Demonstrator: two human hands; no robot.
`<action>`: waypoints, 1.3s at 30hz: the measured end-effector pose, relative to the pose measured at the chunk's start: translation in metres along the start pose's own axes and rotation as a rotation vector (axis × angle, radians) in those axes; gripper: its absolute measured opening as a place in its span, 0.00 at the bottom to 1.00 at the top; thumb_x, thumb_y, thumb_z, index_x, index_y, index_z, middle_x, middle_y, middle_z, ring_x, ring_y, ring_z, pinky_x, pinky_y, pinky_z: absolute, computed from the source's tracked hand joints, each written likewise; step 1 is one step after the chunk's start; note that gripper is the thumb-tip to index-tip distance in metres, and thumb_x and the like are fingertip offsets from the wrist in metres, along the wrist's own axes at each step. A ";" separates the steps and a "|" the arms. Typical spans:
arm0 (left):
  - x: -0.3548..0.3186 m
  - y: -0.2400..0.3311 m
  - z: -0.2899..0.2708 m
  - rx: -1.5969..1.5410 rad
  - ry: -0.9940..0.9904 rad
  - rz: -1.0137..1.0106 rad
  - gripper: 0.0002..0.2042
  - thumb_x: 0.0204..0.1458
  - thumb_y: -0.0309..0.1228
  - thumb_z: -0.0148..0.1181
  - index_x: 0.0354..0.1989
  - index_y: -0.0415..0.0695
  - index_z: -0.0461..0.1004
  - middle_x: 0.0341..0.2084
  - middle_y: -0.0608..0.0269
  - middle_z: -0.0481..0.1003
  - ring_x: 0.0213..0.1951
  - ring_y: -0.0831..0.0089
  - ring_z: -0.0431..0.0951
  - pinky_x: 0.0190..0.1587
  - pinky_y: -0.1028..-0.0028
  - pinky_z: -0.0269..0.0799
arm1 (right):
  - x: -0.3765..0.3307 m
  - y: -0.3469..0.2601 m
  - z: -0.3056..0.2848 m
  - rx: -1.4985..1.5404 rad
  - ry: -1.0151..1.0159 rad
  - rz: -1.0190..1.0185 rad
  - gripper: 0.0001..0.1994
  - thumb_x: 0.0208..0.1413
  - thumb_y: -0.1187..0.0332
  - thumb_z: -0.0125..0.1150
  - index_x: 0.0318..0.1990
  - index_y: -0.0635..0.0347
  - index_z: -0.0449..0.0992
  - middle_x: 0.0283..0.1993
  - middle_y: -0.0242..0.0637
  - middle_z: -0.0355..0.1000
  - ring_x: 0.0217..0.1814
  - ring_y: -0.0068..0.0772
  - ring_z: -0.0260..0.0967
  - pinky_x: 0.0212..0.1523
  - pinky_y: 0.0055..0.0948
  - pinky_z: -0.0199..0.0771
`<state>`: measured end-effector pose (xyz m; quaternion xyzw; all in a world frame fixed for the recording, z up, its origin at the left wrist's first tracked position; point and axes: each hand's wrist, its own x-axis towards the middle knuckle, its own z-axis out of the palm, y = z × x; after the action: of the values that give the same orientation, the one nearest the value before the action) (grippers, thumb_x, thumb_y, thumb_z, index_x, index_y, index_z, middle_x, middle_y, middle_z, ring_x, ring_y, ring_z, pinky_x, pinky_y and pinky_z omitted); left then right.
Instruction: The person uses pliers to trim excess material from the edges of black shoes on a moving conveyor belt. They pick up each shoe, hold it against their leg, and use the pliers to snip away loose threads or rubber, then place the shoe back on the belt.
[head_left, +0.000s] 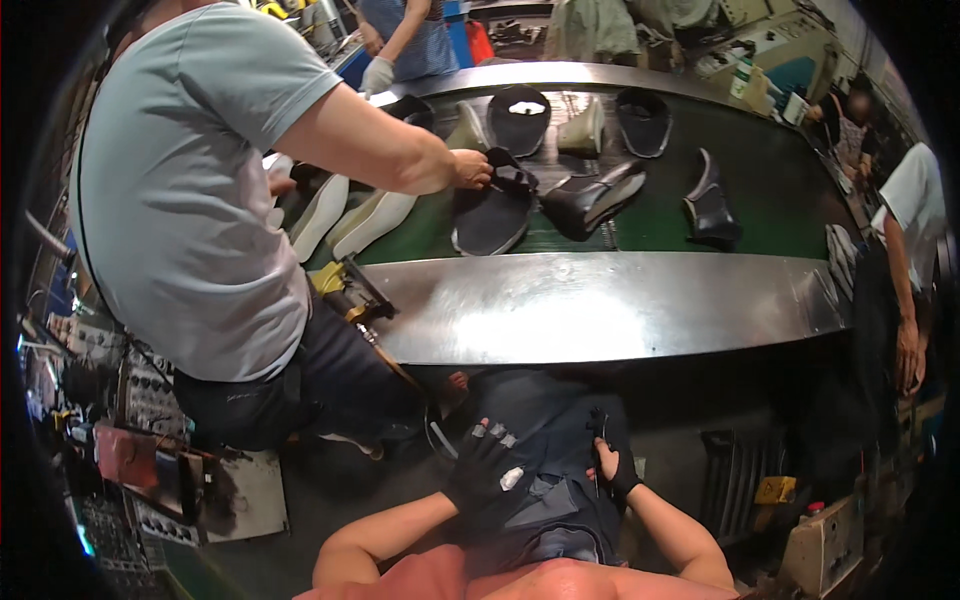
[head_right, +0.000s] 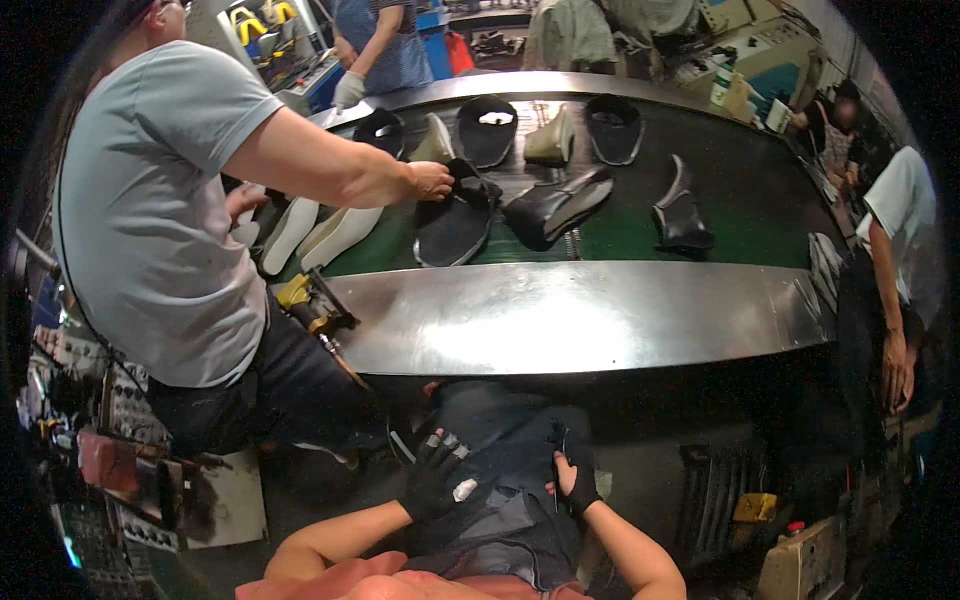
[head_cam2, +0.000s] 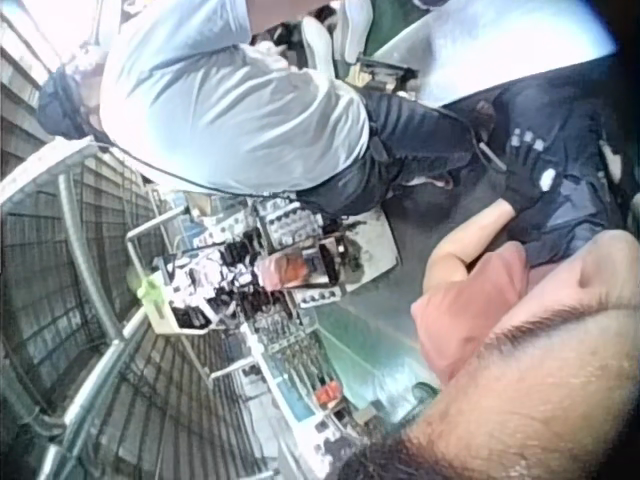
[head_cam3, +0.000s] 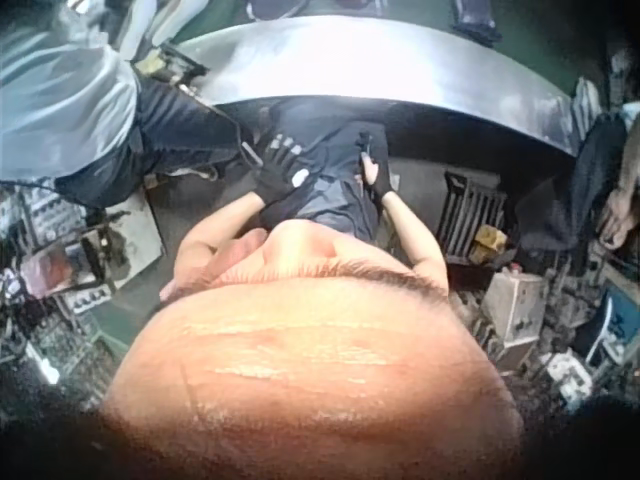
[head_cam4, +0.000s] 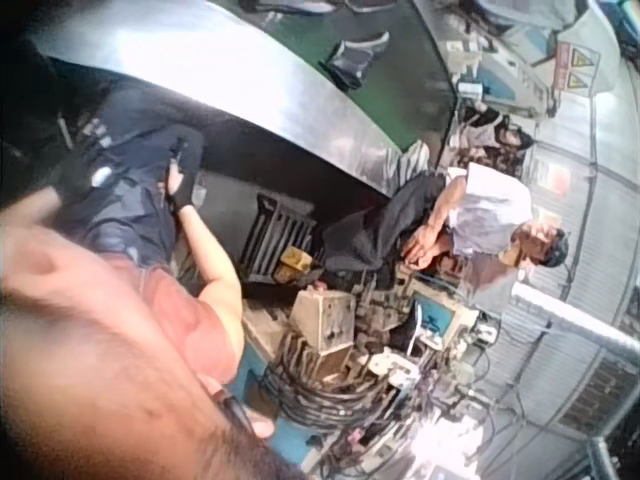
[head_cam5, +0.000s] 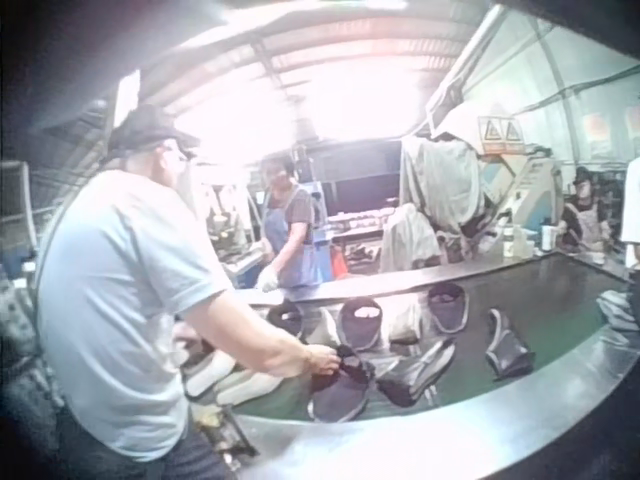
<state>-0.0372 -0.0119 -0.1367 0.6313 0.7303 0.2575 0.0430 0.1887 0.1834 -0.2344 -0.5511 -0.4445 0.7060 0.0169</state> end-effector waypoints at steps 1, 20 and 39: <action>-0.001 0.000 -0.001 0.000 -0.006 -0.014 0.27 0.48 0.43 0.64 0.54 0.38 0.70 0.56 0.44 0.66 0.64 0.43 0.56 0.65 0.49 0.51 | 0.000 -0.003 0.002 -0.005 -0.008 0.029 0.25 0.63 0.59 0.49 0.62 0.65 0.59 0.42 0.52 0.72 0.15 0.40 0.71 0.15 0.34 0.73; 0.001 0.003 0.004 0.071 -0.024 -0.006 0.28 0.45 0.42 0.66 0.53 0.40 0.69 0.55 0.43 0.65 0.63 0.42 0.57 0.64 0.48 0.52 | 0.006 0.005 -0.001 0.053 -0.008 0.011 0.30 0.60 0.46 0.50 0.44 0.74 0.70 0.23 0.49 0.72 0.16 0.39 0.73 0.17 0.34 0.74; 0.272 0.007 0.016 -0.148 0.208 0.149 0.32 0.43 0.35 0.69 0.57 0.38 0.64 0.53 0.40 0.66 0.56 0.46 0.65 0.55 0.56 0.67 | 0.003 0.010 -0.009 0.132 -0.087 -0.015 0.27 0.62 0.53 0.51 0.56 0.72 0.64 0.28 0.48 0.74 0.19 0.37 0.74 0.19 0.32 0.74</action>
<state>-0.0786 0.2503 -0.0762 0.6488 0.6609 0.3772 -0.0059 0.1992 0.1848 -0.2432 -0.5144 -0.4013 0.7569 0.0392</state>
